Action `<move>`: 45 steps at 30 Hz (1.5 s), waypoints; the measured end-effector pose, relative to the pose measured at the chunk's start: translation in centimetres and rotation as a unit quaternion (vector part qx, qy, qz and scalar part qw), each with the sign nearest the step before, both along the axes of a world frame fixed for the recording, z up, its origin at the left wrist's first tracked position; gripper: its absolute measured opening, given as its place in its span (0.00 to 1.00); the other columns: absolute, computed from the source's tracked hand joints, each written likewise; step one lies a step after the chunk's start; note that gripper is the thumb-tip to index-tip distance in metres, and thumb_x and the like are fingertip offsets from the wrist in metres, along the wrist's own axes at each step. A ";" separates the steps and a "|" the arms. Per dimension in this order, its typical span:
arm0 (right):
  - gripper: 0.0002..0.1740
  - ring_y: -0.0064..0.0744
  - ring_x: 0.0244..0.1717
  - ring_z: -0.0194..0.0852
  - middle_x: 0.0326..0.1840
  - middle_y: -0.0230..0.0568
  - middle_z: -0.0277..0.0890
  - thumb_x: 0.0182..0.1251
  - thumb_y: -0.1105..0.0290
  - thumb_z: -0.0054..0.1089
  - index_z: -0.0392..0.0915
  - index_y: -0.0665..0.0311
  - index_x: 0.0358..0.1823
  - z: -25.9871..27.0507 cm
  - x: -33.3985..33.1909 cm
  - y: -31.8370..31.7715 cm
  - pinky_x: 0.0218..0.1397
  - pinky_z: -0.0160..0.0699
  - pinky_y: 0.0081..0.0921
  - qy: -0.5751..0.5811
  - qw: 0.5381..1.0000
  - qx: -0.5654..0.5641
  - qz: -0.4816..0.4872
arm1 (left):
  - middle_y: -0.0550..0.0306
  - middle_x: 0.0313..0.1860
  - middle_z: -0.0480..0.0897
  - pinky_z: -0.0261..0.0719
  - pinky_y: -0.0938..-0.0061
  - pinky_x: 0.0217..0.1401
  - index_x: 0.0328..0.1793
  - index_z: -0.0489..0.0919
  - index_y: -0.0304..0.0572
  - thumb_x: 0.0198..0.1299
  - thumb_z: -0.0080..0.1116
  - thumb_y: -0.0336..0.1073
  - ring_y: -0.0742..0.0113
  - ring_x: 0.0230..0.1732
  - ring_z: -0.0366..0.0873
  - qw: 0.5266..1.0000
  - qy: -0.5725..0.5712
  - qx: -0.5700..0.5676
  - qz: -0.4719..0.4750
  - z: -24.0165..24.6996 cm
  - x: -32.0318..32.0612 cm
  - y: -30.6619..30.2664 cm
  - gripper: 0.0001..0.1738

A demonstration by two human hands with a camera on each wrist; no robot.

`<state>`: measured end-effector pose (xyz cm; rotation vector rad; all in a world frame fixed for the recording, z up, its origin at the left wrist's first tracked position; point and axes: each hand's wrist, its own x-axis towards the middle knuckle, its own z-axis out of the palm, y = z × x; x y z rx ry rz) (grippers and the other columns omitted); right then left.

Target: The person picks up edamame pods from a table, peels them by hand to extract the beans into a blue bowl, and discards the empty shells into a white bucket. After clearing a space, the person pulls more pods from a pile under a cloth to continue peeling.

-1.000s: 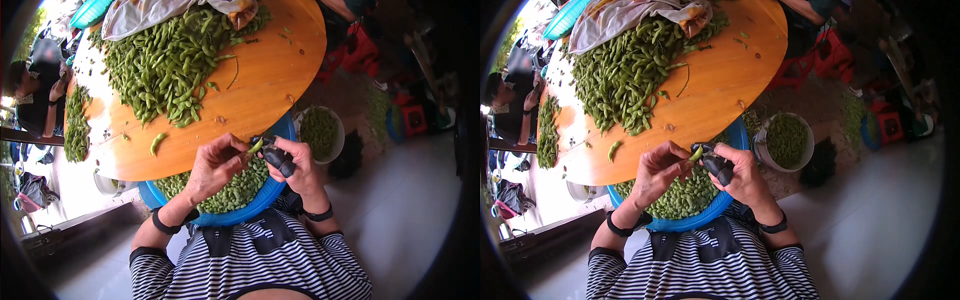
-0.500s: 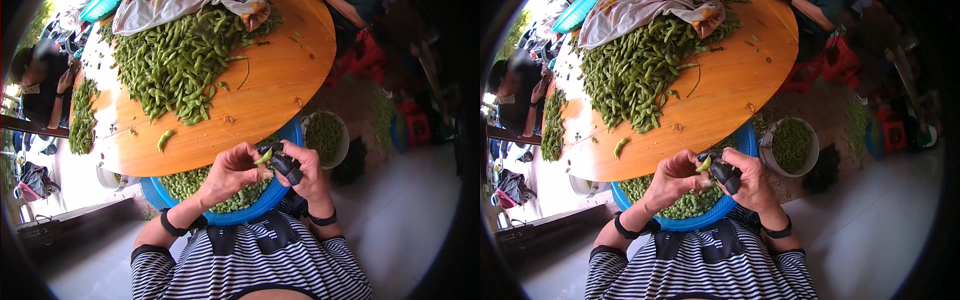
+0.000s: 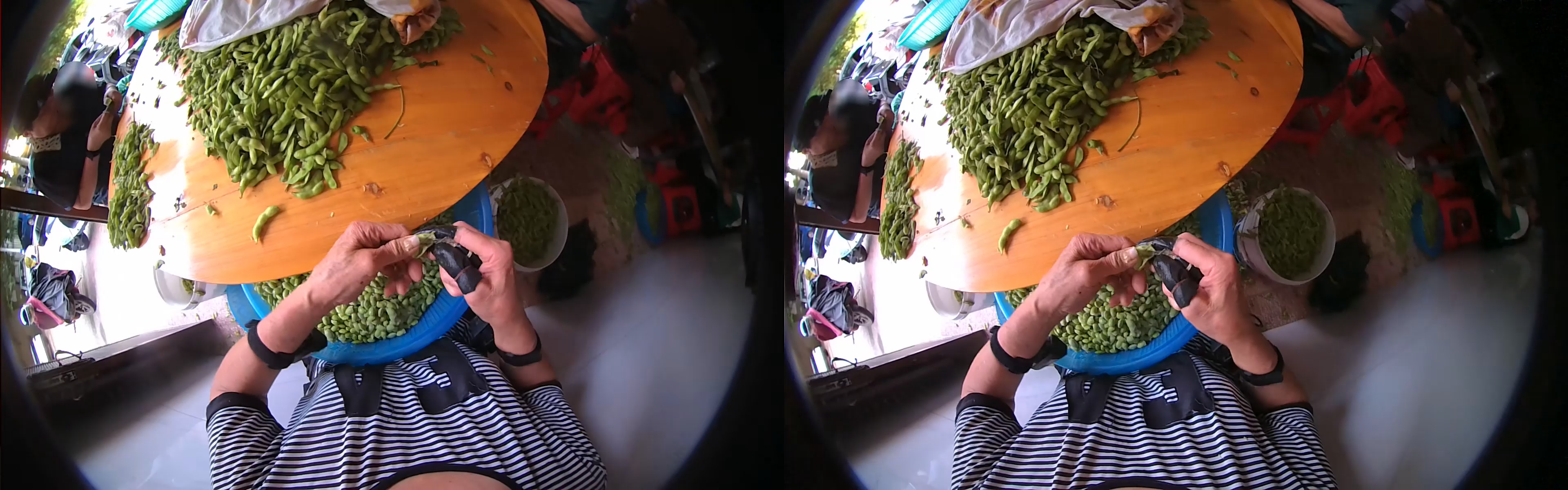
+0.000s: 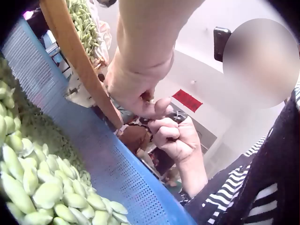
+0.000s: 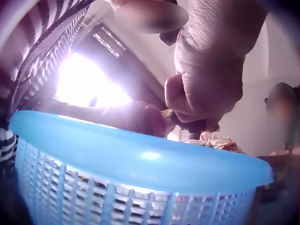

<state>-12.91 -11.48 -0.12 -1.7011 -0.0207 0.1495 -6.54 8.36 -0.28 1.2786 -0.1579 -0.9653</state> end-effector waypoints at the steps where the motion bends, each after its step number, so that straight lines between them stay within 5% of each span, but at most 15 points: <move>1: 0.07 0.46 0.27 0.64 0.27 0.45 0.61 0.48 0.78 0.56 0.69 0.70 0.30 -0.2 -0.1 0.0 0.30 0.65 0.31 0.002 1.000 -0.002 -0.002 | 0.59 0.27 0.83 0.75 0.81 0.26 0.39 0.81 0.35 0.73 0.51 0.44 0.76 0.24 0.78 0.999 0.033 0.002 -0.016 0.1 0.2 0.1 0.19; 3: 0.08 0.47 0.28 0.65 0.27 0.46 0.62 0.46 0.79 0.55 0.69 0.70 0.30 -0.6 0.0 0.3 0.30 0.65 0.32 -0.017 0.999 -0.036 -0.019 | 0.59 0.29 0.82 0.76 0.81 0.28 0.41 0.79 0.35 0.74 0.49 0.45 0.75 0.27 0.79 0.998 0.050 0.003 -0.031 0.3 0.1 -0.2 0.19; 5: 0.12 0.53 0.30 0.68 0.30 0.48 0.63 0.43 0.81 0.56 0.69 0.69 0.32 -0.3 -0.4 1.4 0.32 0.68 0.39 -0.179 0.960 -0.206 -0.058 | 0.61 0.28 0.78 0.74 0.81 0.28 0.47 0.76 0.35 0.75 0.46 0.46 0.74 0.29 0.76 0.998 0.055 -0.013 0.035 0.5 -0.6 -1.1 0.19; 10: 0.14 0.55 0.32 0.67 0.31 0.49 0.62 0.43 0.81 0.57 0.70 0.69 0.35 -0.5 -0.9 2.9 0.32 0.67 0.41 -0.205 0.944 -0.241 -0.089 | 0.59 0.31 0.72 0.70 0.78 0.30 0.45 0.73 0.33 0.76 0.39 0.42 0.73 0.29 0.69 0.996 -0.004 0.015 0.092 -0.7 -3.1 -2.2 0.18; 11: 0.14 0.55 0.32 0.67 0.31 0.49 0.62 0.43 0.81 0.57 0.70 0.69 0.35 -0.6 -0.8 2.9 0.32 0.67 0.41 -0.206 0.945 -0.240 -0.087 | 0.61 0.30 0.70 0.69 0.78 0.30 0.46 0.72 0.34 0.75 0.38 0.41 0.74 0.29 0.68 0.991 -0.068 0.046 0.110 -1.0 -3.4 -2.2 0.17; 15: 0.11 0.54 0.31 0.68 0.31 0.48 0.64 0.47 0.81 0.57 0.71 0.69 0.35 -0.5 -0.3 1.9 0.33 0.68 0.40 -0.171 0.965 -0.188 -0.066 | 0.64 0.32 0.71 0.69 0.80 0.33 0.50 0.70 0.39 0.72 0.40 0.39 0.76 0.32 0.68 0.987 0.068 -0.068 0.128 -2.1 -3.5 -2.1 0.13; 27: 0.11 0.53 0.30 0.68 0.29 0.48 0.62 0.45 0.82 0.57 0.69 0.70 0.33 -0.9 -0.4 1.1 0.31 0.67 0.38 -0.122 0.983 -0.134 -0.013 | 0.63 0.28 0.71 0.62 0.80 0.28 0.42 0.70 0.47 0.67 0.43 0.33 0.75 0.24 0.62 0.946 0.180 -0.186 0.195 -3.6 -4.8 -2.3 0.04; 30: 0.11 0.54 0.31 0.69 0.30 0.49 0.62 0.45 0.83 0.57 0.69 0.71 0.33 -0.6 -1.2 2.4 0.32 0.69 0.38 -0.191 0.957 -0.218 -0.030 | 0.62 0.28 0.71 0.59 0.80 0.26 0.42 0.71 0.45 0.65 0.41 0.29 0.75 0.23 0.59 0.929 0.218 -0.157 0.254 -3.5 -5.3 -2.9 0.06; 31: 0.11 0.52 0.30 0.69 0.29 0.48 0.62 0.45 0.83 0.58 0.69 0.71 0.32 -0.8 -1.3 2.9 0.32 0.69 0.36 -0.220 0.947 -0.227 -0.046 | 0.62 0.28 0.71 0.59 0.80 0.26 0.42 0.71 0.45 0.65 0.41 0.29 0.75 0.23 0.59 0.929 0.216 -0.157 0.255 -3.7 -5.5 -2.7 0.06; 34: 0.10 0.42 0.27 0.61 0.26 0.46 0.61 0.43 0.83 0.57 0.67 0.71 0.29 -2.0 -0.3 0.4 0.33 0.65 0.29 0.014 0.999 -0.036 -0.011 | 0.63 0.25 0.67 0.58 0.80 0.26 0.42 0.73 0.43 0.63 0.39 0.28 0.76 0.23 0.56 0.947 0.177 -0.159 0.218 -4.0 -5.5 -2.3 0.09; 38: 0.09 0.35 0.28 0.61 0.27 0.44 0.61 0.45 0.82 0.53 0.67 0.71 0.30 -1.8 -0.1 0.0 0.33 0.64 0.26 -0.070 0.994 -0.079 -0.009 | 0.62 0.26 0.73 0.67 0.76 0.28 0.45 0.75 0.39 0.63 0.42 0.26 0.73 0.24 0.65 0.964 0.150 -0.123 0.179 -3.8 -5.0 -1.8 0.10; 40: 0.08 0.25 0.27 0.62 0.26 0.37 0.64 0.47 0.81 0.55 0.69 0.71 0.31 -1.2 -0.6 -2.0 0.31 0.64 0.23 -0.026 0.994 -0.077 -0.068 | 0.57 0.30 0.80 0.77 0.72 0.36 0.50 0.78 0.35 0.61 0.49 0.22 0.68 0.30 0.77 0.981 -0.185 0.049 -0.008 -2.5 -4.6 -0.8 0.13; 41: 0.08 0.22 0.27 0.62 0.26 0.34 0.65 0.47 0.81 0.55 0.70 0.70 0.31 -0.5 -0.8 -3.5 0.31 0.64 0.22 -0.012 0.989 -0.105 -0.103 | 0.57 0.30 0.80 0.77 0.72 0.36 0.50 0.78 0.35 0.61 0.49 0.22 0.68 0.30 0.77 0.982 -0.184 0.050 -0.007 -2.2 -4.3 -0.1 0.13; 43: 0.07 0.16 0.28 0.63 0.26 0.30 0.66 0.49 0.79 0.56 0.71 0.70 0.32 0.2 -1.3 -6.7 0.30 0.66 0.21 0.001 0.966 -0.150 -0.212 | 0.52 0.36 0.84 0.82 0.70 0.44 0.53 0.80 0.33 0.56 0.56 0.19 0.62 0.38 0.84 0.860 -0.493 0.134 0.001 -1.7 -3.3 1.6 0.17; 45: 0.09 0.27 0.30 0.71 0.29 0.37 0.70 0.49 0.80 0.54 0.72 0.72 0.35 -1.4 -1.5 -10.8 0.35 0.71 0.25 -0.035 0.909 -0.293 -0.294 | 0.49 0.38 0.84 0.83 0.67 0.39 0.48 0.82 0.34 0.55 0.59 0.18 0.55 0.37 0.85 0.827 -0.490 0.266 0.070 0.4 -1.7 3.6 0.14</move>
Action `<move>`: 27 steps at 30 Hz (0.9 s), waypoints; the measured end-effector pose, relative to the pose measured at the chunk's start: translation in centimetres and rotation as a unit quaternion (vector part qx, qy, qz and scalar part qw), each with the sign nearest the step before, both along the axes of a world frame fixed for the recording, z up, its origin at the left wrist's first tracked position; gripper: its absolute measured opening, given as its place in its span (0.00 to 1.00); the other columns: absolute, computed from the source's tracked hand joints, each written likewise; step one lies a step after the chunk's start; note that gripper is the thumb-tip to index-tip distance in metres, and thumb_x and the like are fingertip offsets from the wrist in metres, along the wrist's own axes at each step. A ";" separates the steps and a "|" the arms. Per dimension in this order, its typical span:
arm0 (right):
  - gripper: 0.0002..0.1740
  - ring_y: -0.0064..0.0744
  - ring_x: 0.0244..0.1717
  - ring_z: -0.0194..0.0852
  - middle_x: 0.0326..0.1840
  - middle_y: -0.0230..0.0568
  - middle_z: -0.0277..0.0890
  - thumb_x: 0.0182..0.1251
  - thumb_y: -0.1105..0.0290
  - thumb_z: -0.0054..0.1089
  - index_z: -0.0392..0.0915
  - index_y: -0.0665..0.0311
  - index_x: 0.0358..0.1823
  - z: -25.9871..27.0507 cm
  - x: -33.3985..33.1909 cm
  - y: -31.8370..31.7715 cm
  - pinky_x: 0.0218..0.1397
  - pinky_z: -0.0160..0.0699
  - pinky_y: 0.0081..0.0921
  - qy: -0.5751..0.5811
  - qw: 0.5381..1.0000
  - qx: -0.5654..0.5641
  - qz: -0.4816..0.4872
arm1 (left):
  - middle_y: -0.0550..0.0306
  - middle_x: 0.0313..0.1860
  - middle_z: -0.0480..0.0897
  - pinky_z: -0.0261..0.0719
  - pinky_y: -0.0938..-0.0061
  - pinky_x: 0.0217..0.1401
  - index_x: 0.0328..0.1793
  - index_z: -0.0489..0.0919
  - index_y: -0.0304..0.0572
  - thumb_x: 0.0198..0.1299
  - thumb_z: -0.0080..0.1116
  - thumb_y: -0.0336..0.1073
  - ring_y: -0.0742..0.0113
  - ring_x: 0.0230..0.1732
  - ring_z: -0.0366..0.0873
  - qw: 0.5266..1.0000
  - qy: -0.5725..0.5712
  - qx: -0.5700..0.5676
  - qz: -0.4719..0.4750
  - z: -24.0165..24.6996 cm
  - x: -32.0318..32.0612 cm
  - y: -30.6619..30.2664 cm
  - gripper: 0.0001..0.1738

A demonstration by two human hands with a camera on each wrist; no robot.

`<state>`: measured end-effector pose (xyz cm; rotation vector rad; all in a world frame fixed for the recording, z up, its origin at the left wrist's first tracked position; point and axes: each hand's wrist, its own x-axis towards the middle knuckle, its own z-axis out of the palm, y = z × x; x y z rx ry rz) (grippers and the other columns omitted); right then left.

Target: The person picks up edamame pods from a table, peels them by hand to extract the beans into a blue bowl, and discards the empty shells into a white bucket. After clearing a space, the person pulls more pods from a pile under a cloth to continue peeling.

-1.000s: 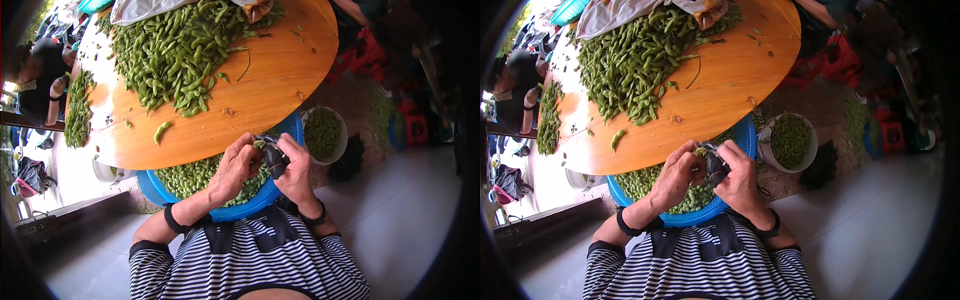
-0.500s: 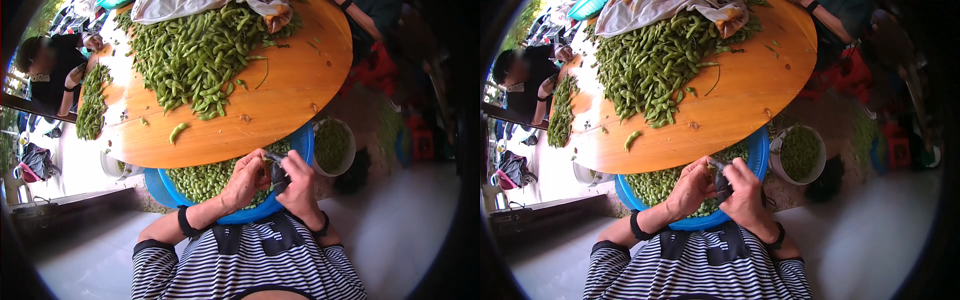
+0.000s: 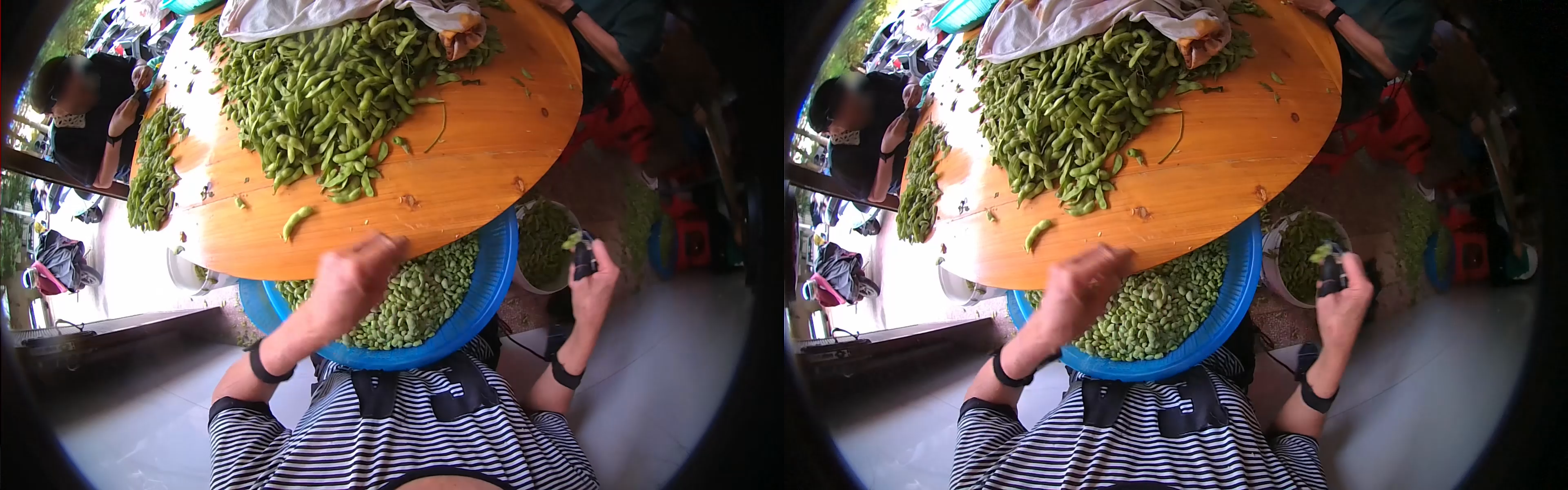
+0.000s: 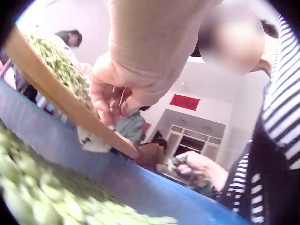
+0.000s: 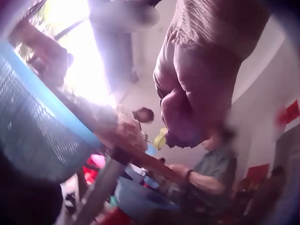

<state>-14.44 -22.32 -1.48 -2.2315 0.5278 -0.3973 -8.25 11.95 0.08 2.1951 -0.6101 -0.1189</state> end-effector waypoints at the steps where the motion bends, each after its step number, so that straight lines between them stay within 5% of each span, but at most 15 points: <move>1: 0.11 0.37 0.32 0.73 0.31 0.43 0.73 0.49 0.81 0.52 0.73 0.73 0.37 -0.6 -0.3 -1.9 0.39 0.73 0.28 0.009 0.997 -0.073 -0.013 | 0.48 0.37 0.83 0.81 0.66 0.38 0.48 0.82 0.34 0.55 0.60 0.19 0.55 0.35 0.84 0.995 -0.089 0.015 0.043 -0.3 1.2 0.9 0.14; 2: 0.13 0.47 0.35 0.76 0.33 0.49 0.75 0.49 0.81 0.50 0.74 0.74 0.39 -1.2 -0.7 -3.5 0.43 0.75 0.32 0.019 0.989 -0.145 -0.026 | 0.49 0.35 0.82 0.81 0.65 0.37 0.48 0.82 0.34 0.55 0.60 0.20 0.54 0.34 0.82 0.976 -0.196 0.055 0.080 -1.3 2.6 1.9 0.14; 3: 0.19 0.63 0.42 0.74 0.39 0.61 0.76 0.47 0.83 0.46 0.74 0.75 0.44 -1.8 -1.1 -4.5 0.50 0.74 0.36 0.057 0.978 -0.196 -0.049 | 0.49 0.37 0.80 0.80 0.64 0.39 0.49 0.81 0.34 0.54 0.60 0.20 0.51 0.36 0.81 0.978 -0.149 0.075 0.122 -1.0 3.1 2.2 0.14; 6: 0.20 0.63 0.44 0.76 0.39 0.63 0.75 0.45 0.83 0.47 0.73 0.75 0.43 -1.8 -1.0 -4.2 0.50 0.75 0.40 0.119 0.968 -0.203 -0.086 | 0.49 0.40 0.78 0.79 0.63 0.40 0.50 0.81 0.36 0.54 0.60 0.20 0.48 0.38 0.80 0.968 -0.178 0.119 0.134 -2.0 4.5 3.0 0.15; 8: 0.17 0.62 0.41 0.75 0.35 0.62 0.73 0.43 0.84 0.47 0.71 0.73 0.39 -1.8 -0.4 -3.0 0.46 0.74 0.39 0.078 0.981 -0.175 -0.042 | 0.49 0.42 0.77 0.79 0.63 0.40 0.50 0.81 0.38 0.54 0.59 0.20 0.47 0.39 0.80 0.968 -0.175 0.124 0.133 -2.1 4.7 2.9 0.16; 11: 0.10 0.40 0.26 0.59 0.25 0.49 0.62 0.43 0.85 0.47 0.64 0.69 0.30 0.6 1.1 2.5 0.34 0.69 0.30 -0.007 0.997 -0.063 0.044 | 0.52 0.44 0.76 0.81 0.59 0.37 0.52 0.80 0.45 0.53 0.60 0.23 0.49 0.39 0.81 0.969 -0.177 0.125 0.118 -1.6 4.6 2.1 0.18; 14: 0.08 0.34 0.27 0.67 0.26 0.43 0.68 0.47 0.82 0.52 0.71 0.69 0.31 0.8 2.3 7.1 0.35 0.71 0.28 -0.097 0.978 0.049 0.176 | 0.53 0.41 0.78 0.79 0.67 0.31 0.48 0.81 0.45 0.53 0.62 0.23 0.57 0.32 0.81 0.976 -0.171 0.066 0.117 -1.4 3.8 0.9 0.15; 16: 0.09 0.36 0.28 0.68 0.29 0.44 0.69 0.48 0.80 0.52 0.72 0.72 0.33 2.0 2.8 8.9 0.35 0.70 0.26 -0.101 0.944 0.113 0.294 | 0.62 0.24 0.75 0.64 0.80 0.21 0.43 0.80 0.38 0.57 0.61 0.21 0.77 0.18 0.69 0.992 -0.014 -0.052 0.111 0.3 2.9 -0.9 0.09; 17: 0.11 0.36 0.28 0.66 0.30 0.44 0.67 0.48 0.79 0.51 0.72 0.74 0.35 2.5 3.1 10.2 0.36 0.70 0.26 -0.088 0.942 0.135 0.294 | 0.69 0.18 0.70 0.56 0.83 0.19 0.42 0.81 0.38 0.61 0.62 0.24 0.82 0.17 0.62 0.952 0.174 -0.230 0.103 -0.4 2.5 -1.6 0.04; 18: 0.12 0.36 0.28 0.65 0.30 0.43 0.65 0.50 0.79 0.53 0.72 0.75 0.38 2.9 3.2 10.8 0.36 0.69 0.25 -0.073 0.934 0.163 0.309 | 0.69 0.18 0.70 0.56 0.83 0.19 0.42 0.81 0.38 0.61 0.62 0.24 0.82 0.17 0.62 0.951 0.176 -0.233 0.098 -0.3 2.1 -2.3 0.04; 20: 0.11 0.34 0.30 0.66 0.30 0.43 0.66 0.52 0.79 0.55 0.73 0.75 0.39 3.0 3.4 11.3 0.36 0.69 0.25 -0.071 0.929 0.162 0.326 | 0.68 0.20 0.73 0.57 0.83 0.18 0.41 0.81 0.38 0.64 0.62 0.29 0.82 0.17 0.64 0.833 0.422 -0.353 0.052 0.4 1.6 -3.4 0.03; 27: 0.10 0.31 0.31 0.64 0.29 0.41 0.64 0.54 0.79 0.57 0.74 0.75 0.38 2.6 2.7 10.3 0.36 0.66 0.25 -0.047 0.914 0.200 0.350 | 0.68 0.18 0.73 0.57 0.84 0.18 0.40 0.81 0.38 0.65 0.63 0.31 0.82 0.17 0.66 0.839 0.431 -0.329 0.054 0.1 0.7 -5.0 0.04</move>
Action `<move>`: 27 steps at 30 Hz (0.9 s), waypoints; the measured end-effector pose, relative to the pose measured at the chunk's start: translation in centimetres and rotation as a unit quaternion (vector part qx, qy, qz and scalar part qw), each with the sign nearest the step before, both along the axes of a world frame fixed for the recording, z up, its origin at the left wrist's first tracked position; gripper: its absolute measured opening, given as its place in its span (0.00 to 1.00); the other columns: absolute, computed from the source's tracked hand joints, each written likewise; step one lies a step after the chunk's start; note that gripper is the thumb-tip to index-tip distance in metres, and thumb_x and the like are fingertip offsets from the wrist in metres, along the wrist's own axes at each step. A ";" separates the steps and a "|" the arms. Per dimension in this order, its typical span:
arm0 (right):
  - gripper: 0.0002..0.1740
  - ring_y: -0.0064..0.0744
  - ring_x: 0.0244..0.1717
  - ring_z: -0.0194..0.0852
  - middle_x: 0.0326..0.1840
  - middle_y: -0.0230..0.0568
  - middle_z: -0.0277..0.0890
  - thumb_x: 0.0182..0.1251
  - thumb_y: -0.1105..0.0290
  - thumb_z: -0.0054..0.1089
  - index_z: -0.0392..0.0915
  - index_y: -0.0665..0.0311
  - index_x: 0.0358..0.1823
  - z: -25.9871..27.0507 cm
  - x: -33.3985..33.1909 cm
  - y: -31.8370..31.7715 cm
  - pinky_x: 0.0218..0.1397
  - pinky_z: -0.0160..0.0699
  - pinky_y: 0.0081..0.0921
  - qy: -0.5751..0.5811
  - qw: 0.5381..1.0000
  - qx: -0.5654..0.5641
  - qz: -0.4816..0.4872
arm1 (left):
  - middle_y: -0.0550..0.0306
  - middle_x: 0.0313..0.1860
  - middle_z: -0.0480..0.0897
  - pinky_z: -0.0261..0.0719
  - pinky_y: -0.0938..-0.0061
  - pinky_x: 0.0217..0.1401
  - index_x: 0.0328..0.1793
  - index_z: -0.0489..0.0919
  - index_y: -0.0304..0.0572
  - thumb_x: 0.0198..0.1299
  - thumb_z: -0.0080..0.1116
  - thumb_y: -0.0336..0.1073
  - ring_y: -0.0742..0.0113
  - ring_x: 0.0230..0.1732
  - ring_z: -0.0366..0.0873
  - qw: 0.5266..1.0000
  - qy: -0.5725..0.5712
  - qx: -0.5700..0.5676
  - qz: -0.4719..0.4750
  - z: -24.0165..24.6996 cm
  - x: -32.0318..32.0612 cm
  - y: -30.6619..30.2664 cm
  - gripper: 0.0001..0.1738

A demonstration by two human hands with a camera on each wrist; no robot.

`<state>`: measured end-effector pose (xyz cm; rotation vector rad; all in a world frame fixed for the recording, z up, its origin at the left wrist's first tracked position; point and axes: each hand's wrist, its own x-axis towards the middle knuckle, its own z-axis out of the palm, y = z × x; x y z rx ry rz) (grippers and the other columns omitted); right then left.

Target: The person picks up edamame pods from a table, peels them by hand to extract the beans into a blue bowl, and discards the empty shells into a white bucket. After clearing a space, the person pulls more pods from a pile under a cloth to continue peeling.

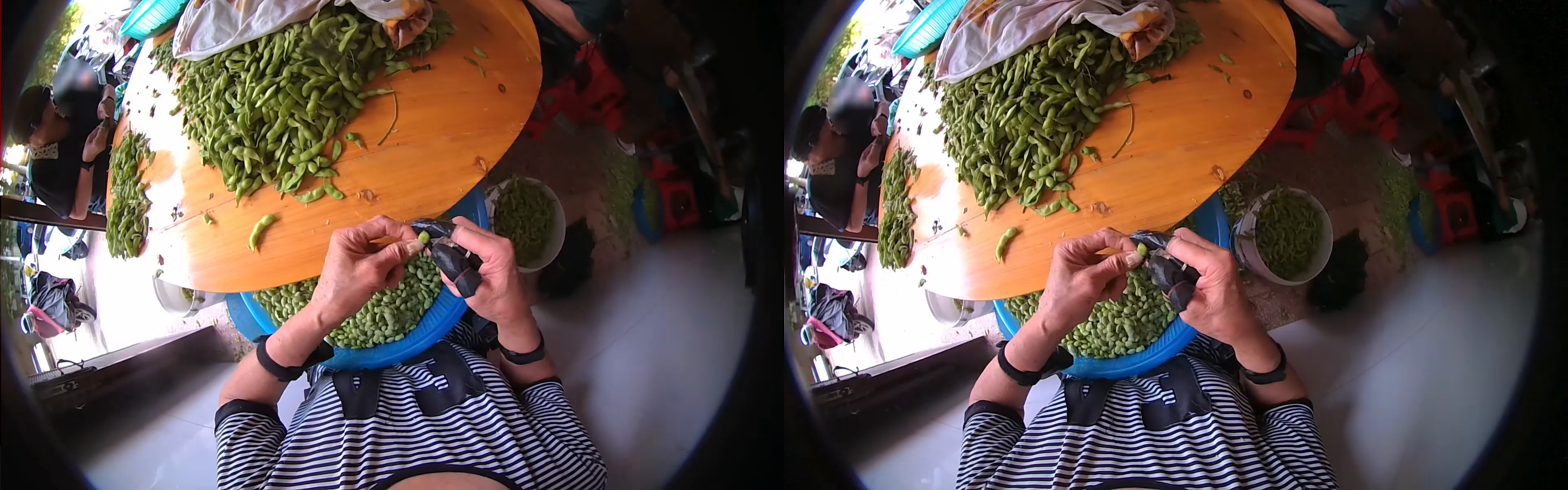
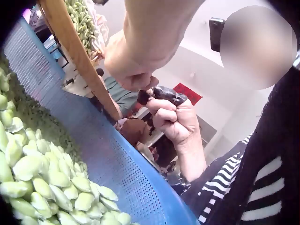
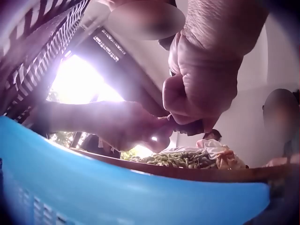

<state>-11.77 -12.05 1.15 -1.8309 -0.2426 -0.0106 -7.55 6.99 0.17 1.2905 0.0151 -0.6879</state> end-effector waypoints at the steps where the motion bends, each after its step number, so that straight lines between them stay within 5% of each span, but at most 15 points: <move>1: 0.09 0.30 0.30 0.62 0.29 0.40 0.63 0.54 0.79 0.57 0.74 0.74 0.37 -0.1 0.0 -0.2 0.35 0.65 0.25 -0.004 1.000 0.003 0.008 | 0.68 0.18 0.73 0.57 0.84 0.18 0.39 0.81 0.38 0.64 0.63 0.30 0.83 0.17 0.66 1.000 -0.016 -0.003 0.001 -0.1 -0.1 -0.1 0.04; 8: 0.08 0.29 0.29 0.61 0.27 0.39 0.61 0.53 0.79 0.56 0.75 0.74 0.36 -0.1 0.1 -0.1 0.34 0.64 0.25 -0.029 0.999 -0.035 0.002 | 0.68 0.23 0.75 0.57 0.85 0.18 0.38 0.81 0.40 0.63 0.63 0.28 0.82 0.17 0.64 0.999 -0.045 0.018 0.000 -0.9 -0.4 0.2 0.01; 10: 0.07 0.28 0.29 0.62 0.27 0.38 0.61 0.53 0.80 0.55 0.74 0.74 0.35 -0.2 0.1 -0.1 0.33 0.64 0.24 -0.004 1.000 0.023 0.011 | 0.66 0.26 0.77 0.56 0.83 0.17 0.39 0.81 0.41 0.62 0.63 0.27 0.80 0.16 0.64 0.991 0.102 -0.081 -0.023 -1.2 -0.1 0.4 0.01; 14: 0.06 0.27 0.29 0.63 0.26 0.37 0.60 0.52 0.81 0.55 0.73 0.73 0.33 -0.8 -0.4 -0.3 0.33 0.65 0.25 0.066 0.992 0.106 0.018 | 0.64 0.24 0.77 0.55 0.83 0.19 0.38 0.81 0.41 0.63 0.64 0.31 0.79 0.18 0.65 0.965 0.186 -0.183 -0.021 -2.1 -0.4 0.0 0.03; 17: 0.06 0.33 0.28 0.66 0.26 0.40 0.61 0.52 0.81 0.56 0.73 0.72 0.33 -1.1 -0.5 0.2 0.31 0.66 0.27 0.155 0.980 0.127 -0.016 | 0.63 0.27 0.79 0.61 0.82 0.20 0.43 0.80 0.42 0.64 0.62 0.30 0.76 0.19 0.68 0.965 0.163 -0.201 -0.031 -2.2 -0.7 -0.3 0.03; 20: 0.10 0.50 0.28 0.67 0.29 0.48 0.64 0.50 0.81 0.58 0.72 0.71 0.36 -1.7 -0.7 1.4 0.30 0.67 0.31 -0.084 0.995 -0.037 -0.047 | 0.62 0.27 0.79 0.66 0.82 0.24 0.43 0.79 0.41 0.67 0.59 0.33 0.75 0.22 0.71 0.988 0.074 -0.134 -0.013 -2.0 -1.1 -0.5 0.04; 23: 0.10 0.49 0.29 0.68 0.29 0.47 0.64 0.50 0.81 0.59 0.71 0.71 0.35 -1.6 -1.2 1.7 0.31 0.68 0.33 -0.062 0.995 -0.044 -0.064 | 0.63 0.22 0.77 0.67 0.81 0.23 0.38 0.76 0.38 0.66 0.62 0.37 0.77 0.22 0.72 0.999 -0.006 -0.035 -0.033 -1.3 -1.1 -0.3 0.10; 27: 0.10 0.52 0.31 0.70 0.30 0.48 0.65 0.48 0.82 0.58 0.70 0.71 0.34 -1.3 -1.1 1.7 0.33 0.70 0.35 -0.067 0.992 -0.078 -0.066 | 0.54 0.25 0.77 0.74 0.73 0.28 0.40 0.74 0.32 0.65 0.54 0.27 0.68 0.25 0.77 0.967 -0.205 0.120 -0.092 -1.1 -1.0 0.5 0.04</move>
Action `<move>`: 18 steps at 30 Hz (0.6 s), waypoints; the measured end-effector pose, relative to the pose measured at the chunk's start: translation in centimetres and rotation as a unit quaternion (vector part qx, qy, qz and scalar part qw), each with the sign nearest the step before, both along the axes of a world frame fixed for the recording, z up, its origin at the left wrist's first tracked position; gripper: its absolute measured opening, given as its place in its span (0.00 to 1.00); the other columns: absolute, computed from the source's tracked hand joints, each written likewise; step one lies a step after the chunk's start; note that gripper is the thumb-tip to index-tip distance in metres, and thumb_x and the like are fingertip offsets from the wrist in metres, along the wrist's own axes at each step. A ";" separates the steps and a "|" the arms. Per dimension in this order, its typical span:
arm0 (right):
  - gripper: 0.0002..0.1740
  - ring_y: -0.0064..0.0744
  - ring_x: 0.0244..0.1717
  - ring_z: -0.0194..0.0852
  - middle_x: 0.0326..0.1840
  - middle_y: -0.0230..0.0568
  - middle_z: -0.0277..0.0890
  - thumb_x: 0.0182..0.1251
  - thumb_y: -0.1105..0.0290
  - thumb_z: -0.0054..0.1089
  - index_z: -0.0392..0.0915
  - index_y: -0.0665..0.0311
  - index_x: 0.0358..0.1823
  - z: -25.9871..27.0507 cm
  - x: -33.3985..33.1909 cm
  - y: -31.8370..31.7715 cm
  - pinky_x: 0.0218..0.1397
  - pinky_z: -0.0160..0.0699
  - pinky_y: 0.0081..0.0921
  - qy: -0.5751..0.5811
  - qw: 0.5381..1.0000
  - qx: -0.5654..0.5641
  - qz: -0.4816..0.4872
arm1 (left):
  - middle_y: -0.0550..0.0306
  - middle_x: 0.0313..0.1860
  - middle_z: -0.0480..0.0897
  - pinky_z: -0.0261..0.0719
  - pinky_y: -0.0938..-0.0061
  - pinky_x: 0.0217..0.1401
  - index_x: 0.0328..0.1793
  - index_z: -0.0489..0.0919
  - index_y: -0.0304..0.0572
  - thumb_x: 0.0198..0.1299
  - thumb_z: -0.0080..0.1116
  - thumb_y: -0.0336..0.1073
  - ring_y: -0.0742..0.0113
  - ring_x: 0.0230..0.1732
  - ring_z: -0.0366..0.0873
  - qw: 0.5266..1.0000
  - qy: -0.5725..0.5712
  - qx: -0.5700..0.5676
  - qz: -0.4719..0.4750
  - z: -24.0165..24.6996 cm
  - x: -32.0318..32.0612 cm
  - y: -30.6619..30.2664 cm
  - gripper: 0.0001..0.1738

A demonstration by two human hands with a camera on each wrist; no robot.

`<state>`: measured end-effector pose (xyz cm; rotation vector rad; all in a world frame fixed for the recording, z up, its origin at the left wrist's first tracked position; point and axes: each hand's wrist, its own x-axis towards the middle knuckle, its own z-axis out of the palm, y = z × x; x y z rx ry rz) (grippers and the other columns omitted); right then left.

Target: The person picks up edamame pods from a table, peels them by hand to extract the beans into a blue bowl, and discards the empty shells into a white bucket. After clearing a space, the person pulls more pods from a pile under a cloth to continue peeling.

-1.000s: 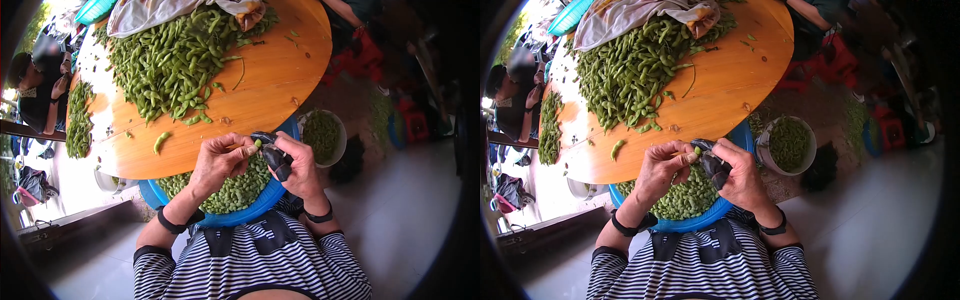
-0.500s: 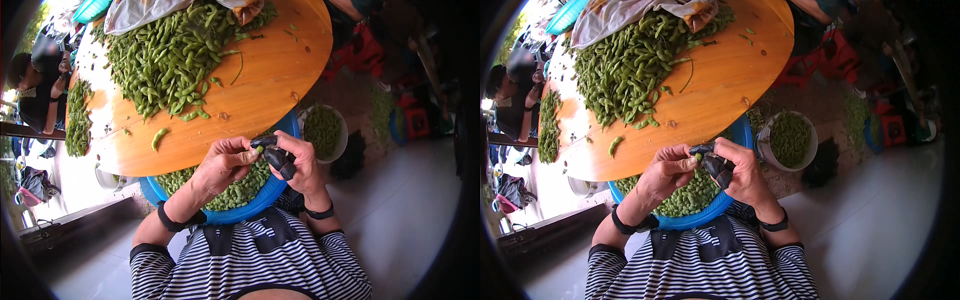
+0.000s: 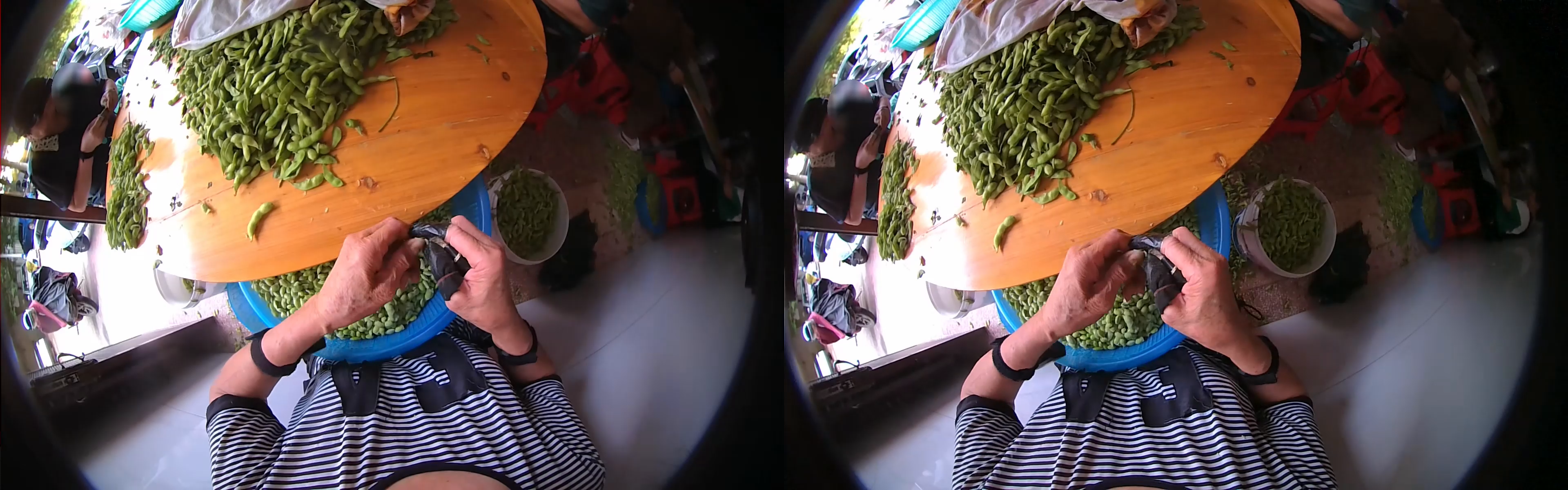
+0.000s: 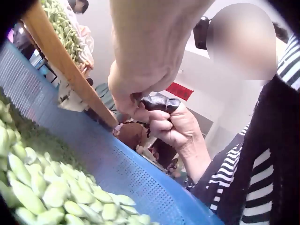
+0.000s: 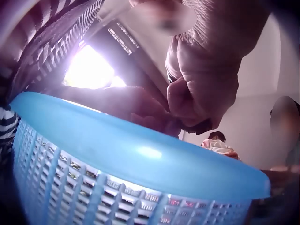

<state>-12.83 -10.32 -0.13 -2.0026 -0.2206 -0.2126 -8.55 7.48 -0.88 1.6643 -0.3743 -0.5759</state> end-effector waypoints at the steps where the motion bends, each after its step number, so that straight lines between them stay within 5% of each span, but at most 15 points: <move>1: 0.10 0.52 0.31 0.70 0.30 0.48 0.65 0.48 0.82 0.58 0.70 0.71 0.34 -0.1 0.0 -0.1 0.33 0.70 0.35 0.000 1.000 -0.001 0.000 | 0.51 0.27 0.77 0.76 0.69 0.30 0.41 0.74 0.30 0.63 0.51 0.23 0.63 0.26 0.78 0.995 -0.089 0.018 -0.028 -0.2 0.1 0.2 0.03; 5: 0.14 0.54 0.33 0.71 0.32 0.49 0.64 0.46 0.83 0.58 0.70 0.71 0.37 -0.2 -0.3 0.2 0.33 0.70 0.38 -0.008 0.998 -0.052 0.018 | 0.47 0.29 0.75 0.76 0.64 0.32 0.41 0.74 0.29 0.56 0.49 0.18 0.52 0.29 0.79 0.998 -0.045 0.004 -0.048 0.7 0.6 0.7 0.08; 7: 0.17 0.55 0.35 0.71 0.35 0.50 0.63 0.44 0.83 0.58 0.69 0.69 0.39 -0.2 -0.9 1.0 0.34 0.71 0.41 -0.032 0.995 -0.089 0.007 | 0.53 0.26 0.79 0.74 0.73 0.30 0.40 0.73 0.32 0.61 0.47 0.20 0.68 0.26 0.77 0.992 -0.106 0.046 -0.055 0.4 0.6 0.8 0.05; 11: 0.16 0.55 0.34 0.70 0.35 0.48 0.62 0.45 0.82 0.59 0.69 0.70 0.38 -0.2 -1.0 1.8 0.34 0.71 0.40 -0.064 0.993 -0.094 -0.004 | 0.56 0.26 0.77 0.71 0.74 0.29 0.40 0.73 0.32 0.59 0.47 0.20 0.70 0.25 0.72 0.986 -0.147 0.082 -0.013 0.3 -0.2 0.1 0.05; 12: 0.16 0.55 0.34 0.70 0.35 0.48 0.62 0.45 0.82 0.59 0.69 0.70 0.38 -0.2 -0.7 1.6 0.34 0.71 0.40 -0.064 0.993 -0.095 -0.003 | 0.58 0.26 0.77 0.70 0.75 0.30 0.41 0.73 0.32 0.60 0.47 0.21 0.71 0.26 0.70 0.995 -0.083 0.064 -0.006 0.2 -0.3 0.0 0.05; 15: 0.10 0.46 0.30 0.71 0.29 0.46 0.64 0.51 0.77 0.60 0.71 0.71 0.35 -0.2 0.3 -0.2 0.33 0.71 0.30 0.014 0.999 0.007 0.028 | 0.59 0.27 0.77 0.70 0.76 0.31 0.40 0.73 0.33 0.62 0.46 0.22 0.72 0.26 0.68 0.995 0.091 -0.037 0.014 -0.4 -0.5 -0.1 0.04; 16: 0.08 0.38 0.30 0.72 0.29 0.44 0.67 0.53 0.75 0.59 0.72 0.71 0.34 0.4 0.2 -0.1 0.34 0.70 0.28 0.118 0.988 0.104 0.003 | 0.58 0.28 0.78 0.71 0.76 0.31 0.38 0.73 0.34 0.62 0.47 0.23 0.72 0.27 0.69 0.973 0.197 -0.115 0.026 -0.5 -0.5 -0.1 0.04; 18: 0.08 0.34 0.30 0.72 0.29 0.43 0.68 0.55 0.74 0.59 0.73 0.71 0.33 0.6 -0.1 -0.9 0.34 0.70 0.27 0.278 0.936 0.217 -0.003 | 0.62 0.30 0.79 0.71 0.80 0.33 0.40 0.74 0.37 0.65 0.46 0.26 0.75 0.29 0.71 0.968 0.207 -0.143 -0.006 -0.6 -0.2 -0.1 0.05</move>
